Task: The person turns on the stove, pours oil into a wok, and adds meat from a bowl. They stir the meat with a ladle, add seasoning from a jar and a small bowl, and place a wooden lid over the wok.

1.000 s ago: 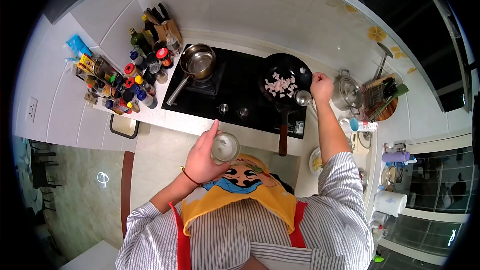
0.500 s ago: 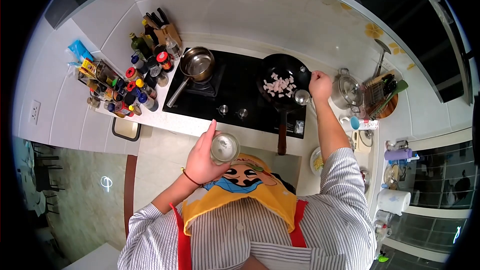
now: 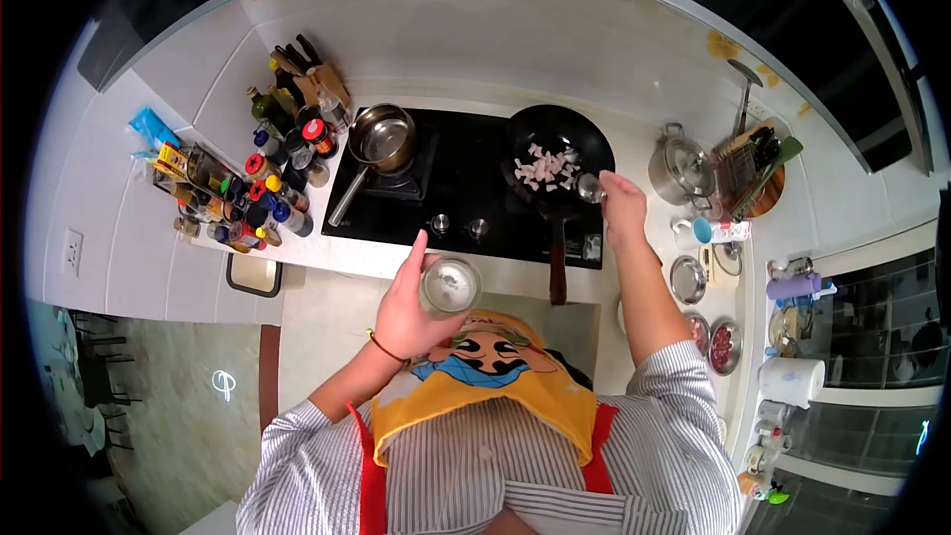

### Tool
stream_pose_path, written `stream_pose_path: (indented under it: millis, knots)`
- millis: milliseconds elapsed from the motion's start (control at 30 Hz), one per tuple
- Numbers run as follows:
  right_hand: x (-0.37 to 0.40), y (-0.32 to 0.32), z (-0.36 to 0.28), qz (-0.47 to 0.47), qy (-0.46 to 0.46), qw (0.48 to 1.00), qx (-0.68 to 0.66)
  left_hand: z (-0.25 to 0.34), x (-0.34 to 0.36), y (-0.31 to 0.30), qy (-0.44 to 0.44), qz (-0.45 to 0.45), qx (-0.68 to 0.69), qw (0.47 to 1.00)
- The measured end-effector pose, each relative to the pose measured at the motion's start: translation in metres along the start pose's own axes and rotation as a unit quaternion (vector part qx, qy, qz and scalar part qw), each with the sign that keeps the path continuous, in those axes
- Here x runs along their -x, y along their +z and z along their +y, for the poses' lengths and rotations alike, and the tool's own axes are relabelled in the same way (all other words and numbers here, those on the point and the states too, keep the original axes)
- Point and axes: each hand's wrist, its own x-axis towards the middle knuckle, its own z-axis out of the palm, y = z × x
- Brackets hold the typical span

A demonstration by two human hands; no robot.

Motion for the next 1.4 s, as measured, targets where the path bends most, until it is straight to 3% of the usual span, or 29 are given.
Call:
stream_pose_path:
  millis: [33, 167, 200, 267, 333, 467, 533, 567, 633, 667, 733, 800, 833, 900, 1033, 1100, 1133, 1200, 1267, 1333, 1400]
  knots:
    - [0.028, -0.004, -0.020, -0.059, 0.084, 0.994, -0.029, 0.001, -0.005, 0.004, 0.001, -0.003, 0.012, 1.000]
    - [0.119, -0.022, -0.041, -0.168, 0.092, 0.980, -0.054, 0.017, -0.024, 0.023, 0.032, -0.028, 0.029, 0.999]
    - [0.139, -0.026, -0.049, -0.189, 0.083, 0.978, 0.026, 0.021, -0.023, 0.027, 0.037, -0.045, 0.026, 0.998]
    - [0.180, -0.047, -0.037, -0.248, -0.047, 0.957, 0.140, 0.040, -0.032, 0.055, 0.084, -0.079, 0.032, 0.993]
    - [0.200, -0.066, -0.032, -0.246, -0.113, 0.952, 0.141, 0.057, -0.035, 0.080, 0.107, -0.113, 0.035, 0.987]
    - [0.222, -0.114, -0.028, -0.197, -0.042, 0.962, 0.182, 0.091, -0.031, 0.129, 0.140, -0.180, 0.044, 0.973]
    - [0.232, -0.141, -0.010, -0.145, -0.131, 0.955, 0.222, 0.103, -0.028, 0.151, 0.162, -0.213, 0.062, 0.962]
    - [0.237, -0.155, -0.003, -0.134, -0.123, 0.958, 0.220, 0.108, -0.025, 0.161, 0.158, -0.228, 0.069, 0.958]
    - [0.248, -0.185, 0.011, -0.046, -0.275, 0.935, 0.220, 0.122, -0.020, 0.178, 0.158, -0.255, 0.070, 0.951]
    - [0.253, -0.200, 0.019, -0.042, -0.272, 0.936, 0.218, 0.128, -0.018, 0.185, 0.157, -0.269, 0.072, 0.948]
    - [0.264, -0.237, 0.041, 0.050, -0.221, 0.954, 0.195, 0.138, -0.016, 0.199, 0.147, -0.305, 0.102, 0.936]
    - [0.256, -0.291, 0.123, 0.108, -0.041, 0.964, 0.240, 0.144, -0.012, 0.207, 0.116, -0.336, 0.117, 0.928]
    - [0.254, -0.323, 0.164, 0.130, -0.064, 0.920, 0.365, 0.152, -0.011, 0.211, 0.121, -0.340, 0.143, 0.922]
    - [0.272, -0.375, 0.221, 0.078, 0.031, 0.858, 0.507, 0.145, -0.010, 0.217, 0.158, -0.333, 0.109, 0.923]
    - [0.287, -0.403, 0.266, 0.026, 0.050, 0.872, 0.486, 0.151, -0.004, 0.205, 0.141, -0.317, 0.084, 0.934]
    - [0.279, -0.404, 0.275, 0.017, 0.015, 0.867, 0.497, 0.152, 0.000, 0.194, 0.119, -0.302, 0.078, 0.943]
    - [0.261, -0.392, 0.263, -0.003, -0.004, 0.866, 0.500, 0.148, 0.002, 0.190, 0.110, -0.292, 0.074, 0.947]
    - [0.244, -0.340, 0.187, 0.057, -0.009, 0.955, 0.289, 0.139, 0.007, 0.183, 0.092, -0.264, 0.071, 0.958]
    - [0.236, -0.275, 0.087, -0.015, -0.150, 0.969, 0.196, 0.129, 0.014, 0.173, 0.081, -0.240, 0.055, 0.966]
    - [0.229, -0.218, 0.005, -0.156, -0.282, 0.931, 0.173, 0.120, 0.019, 0.166, 0.073, -0.211, 0.052, 0.973]
    - [0.220, -0.169, -0.026, -0.268, -0.319, 0.881, 0.222, 0.115, 0.025, 0.154, 0.060, -0.183, 0.043, 0.980]
